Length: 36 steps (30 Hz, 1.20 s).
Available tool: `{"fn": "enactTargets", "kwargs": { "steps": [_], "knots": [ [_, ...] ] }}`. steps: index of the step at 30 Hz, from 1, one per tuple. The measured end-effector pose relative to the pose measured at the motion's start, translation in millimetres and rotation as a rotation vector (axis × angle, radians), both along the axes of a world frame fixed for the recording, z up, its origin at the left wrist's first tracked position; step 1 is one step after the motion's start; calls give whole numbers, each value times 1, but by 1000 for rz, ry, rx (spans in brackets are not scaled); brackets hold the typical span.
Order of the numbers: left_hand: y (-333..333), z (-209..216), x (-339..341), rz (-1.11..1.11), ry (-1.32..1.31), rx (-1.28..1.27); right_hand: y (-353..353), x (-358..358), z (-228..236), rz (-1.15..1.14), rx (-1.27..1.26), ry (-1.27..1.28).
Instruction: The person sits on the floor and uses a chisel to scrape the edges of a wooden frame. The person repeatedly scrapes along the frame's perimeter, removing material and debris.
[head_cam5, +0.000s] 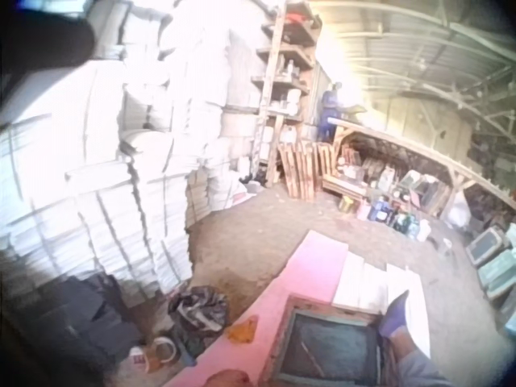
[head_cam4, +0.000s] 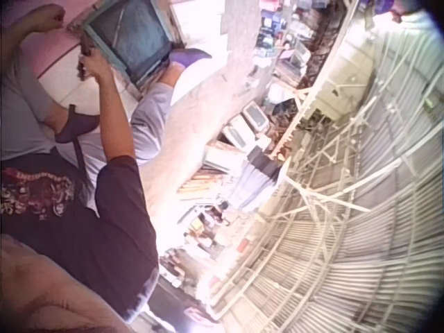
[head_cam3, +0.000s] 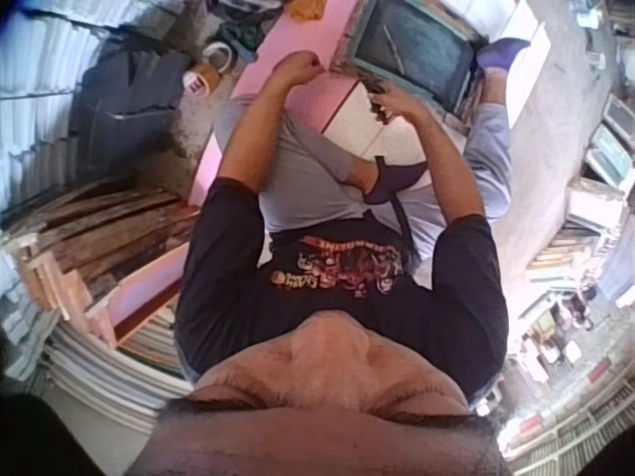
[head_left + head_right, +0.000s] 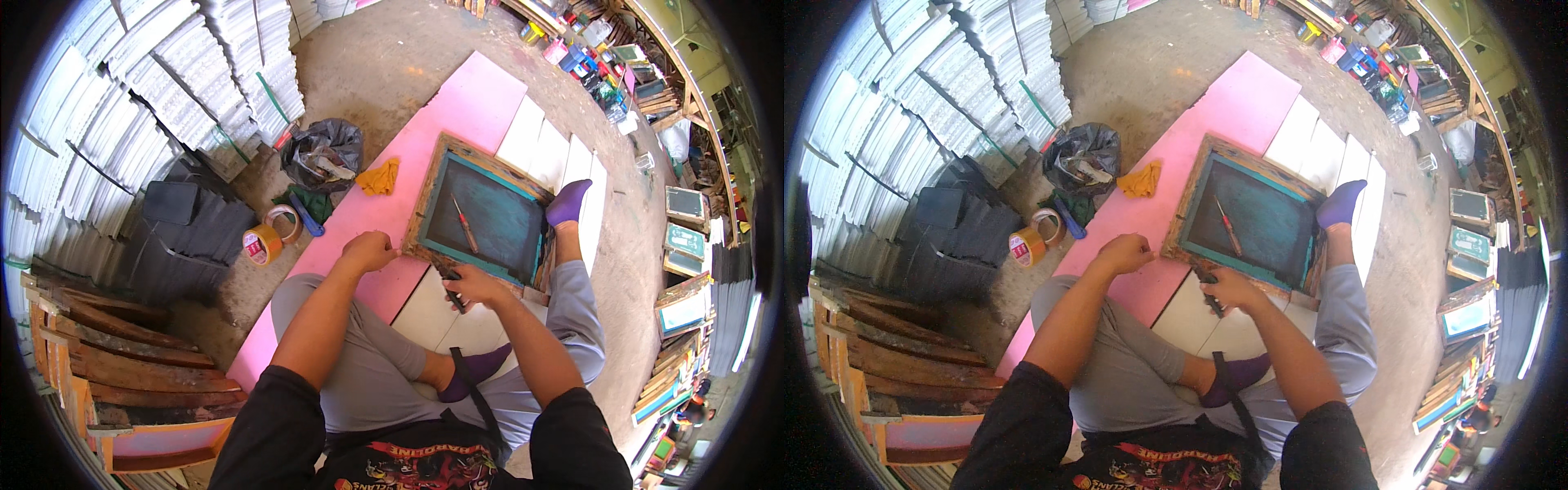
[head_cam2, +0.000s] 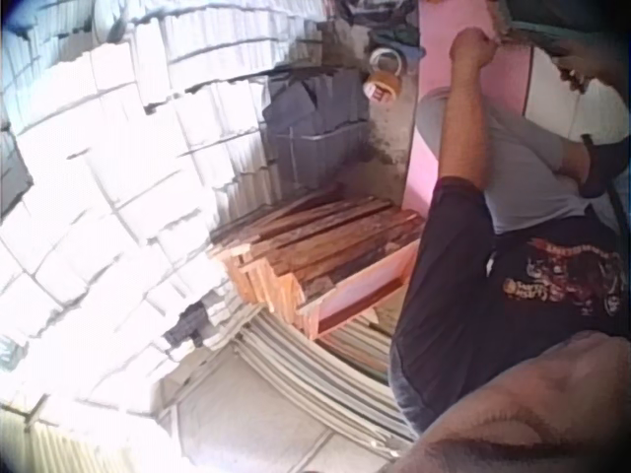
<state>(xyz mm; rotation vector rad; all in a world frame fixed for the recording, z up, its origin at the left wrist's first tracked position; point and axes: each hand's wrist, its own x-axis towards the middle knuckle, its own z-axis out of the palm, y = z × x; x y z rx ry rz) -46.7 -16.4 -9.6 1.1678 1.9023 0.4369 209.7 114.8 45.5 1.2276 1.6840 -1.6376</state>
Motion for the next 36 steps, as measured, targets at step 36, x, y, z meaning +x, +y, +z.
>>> {"fn": "enactTargets", "kwargs": {
  "steps": [36],
  "knots": [
    [8, 9, -6, -45, -52, -10, 29, -63, 22, 340, 229, -348]
  ]
}}
